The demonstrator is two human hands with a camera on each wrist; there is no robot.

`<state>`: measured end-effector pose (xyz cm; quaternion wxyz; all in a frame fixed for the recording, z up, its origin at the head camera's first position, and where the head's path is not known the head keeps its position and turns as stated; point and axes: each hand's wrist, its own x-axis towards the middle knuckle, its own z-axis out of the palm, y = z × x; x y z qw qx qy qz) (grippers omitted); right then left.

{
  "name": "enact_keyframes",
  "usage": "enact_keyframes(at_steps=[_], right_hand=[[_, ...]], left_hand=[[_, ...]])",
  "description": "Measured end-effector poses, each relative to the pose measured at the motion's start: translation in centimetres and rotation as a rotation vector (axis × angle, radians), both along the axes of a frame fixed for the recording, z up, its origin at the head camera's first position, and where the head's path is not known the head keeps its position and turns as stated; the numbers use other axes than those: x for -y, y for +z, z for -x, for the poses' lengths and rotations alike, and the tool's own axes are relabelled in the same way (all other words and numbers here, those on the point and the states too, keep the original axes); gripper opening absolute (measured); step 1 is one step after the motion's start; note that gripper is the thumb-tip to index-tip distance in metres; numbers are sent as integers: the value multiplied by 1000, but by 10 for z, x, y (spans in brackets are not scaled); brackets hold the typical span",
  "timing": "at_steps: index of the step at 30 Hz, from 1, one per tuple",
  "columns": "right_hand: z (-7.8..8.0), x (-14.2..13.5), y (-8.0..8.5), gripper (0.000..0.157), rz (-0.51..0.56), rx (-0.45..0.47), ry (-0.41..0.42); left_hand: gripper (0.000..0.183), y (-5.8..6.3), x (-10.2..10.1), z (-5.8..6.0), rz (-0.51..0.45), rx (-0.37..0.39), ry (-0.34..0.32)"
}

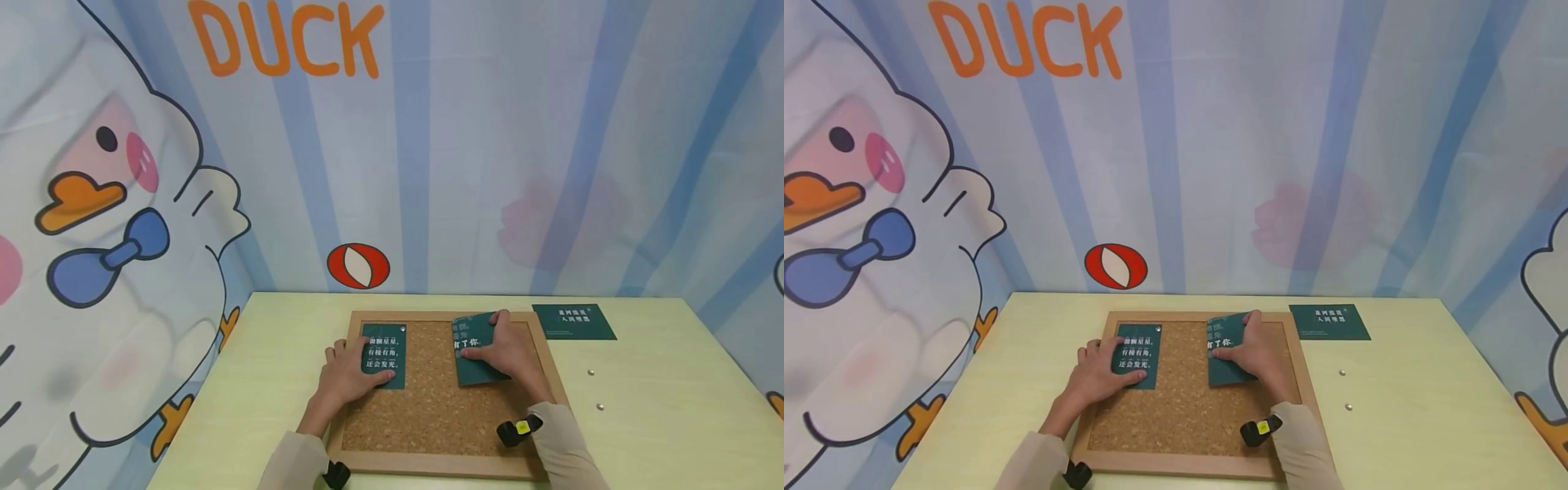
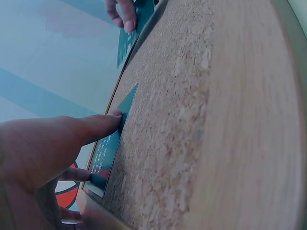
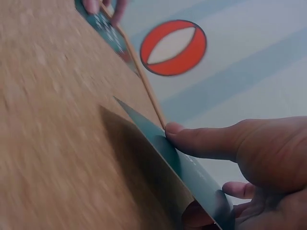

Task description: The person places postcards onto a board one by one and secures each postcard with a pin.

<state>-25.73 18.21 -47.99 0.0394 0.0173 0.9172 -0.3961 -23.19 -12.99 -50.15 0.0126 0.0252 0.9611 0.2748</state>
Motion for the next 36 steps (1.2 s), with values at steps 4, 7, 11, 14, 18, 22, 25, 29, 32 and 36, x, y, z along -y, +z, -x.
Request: enact_keyframes(at_steps=[4,7,11,14,18,22,25,29,32,36], right_hand=[[2,18,-4,88,13,22,2],[2,31,-5,87,44,19,13],[0,45,-5,87,64,6,15],[-2,54,-6,87,80,-1,7],[-4,63,-6,86,82,-12,-13],[-2,71,-5,85,88,-19,-18],[-1,75,-5,86,91,-12,-16],[0,79,-6,89,66,0,-4],[-1,81,-7,90,36,-5,16],[-1,82,-7,88,-17,-32,44]], left_hand=[[93,-1,0,0,-1,-2,0],[93,-1,0,1,2,-3,1],[93,-1,-1,1,4,-5,0],[93,0,-1,1,4,-4,-1],[93,1,-1,1,7,-5,0],[93,0,0,1,12,-1,3],[93,-1,0,1,10,1,1],[93,-2,1,1,9,-1,-2],[93,-1,1,1,11,-1,-1],[93,-1,0,1,9,0,-1]])
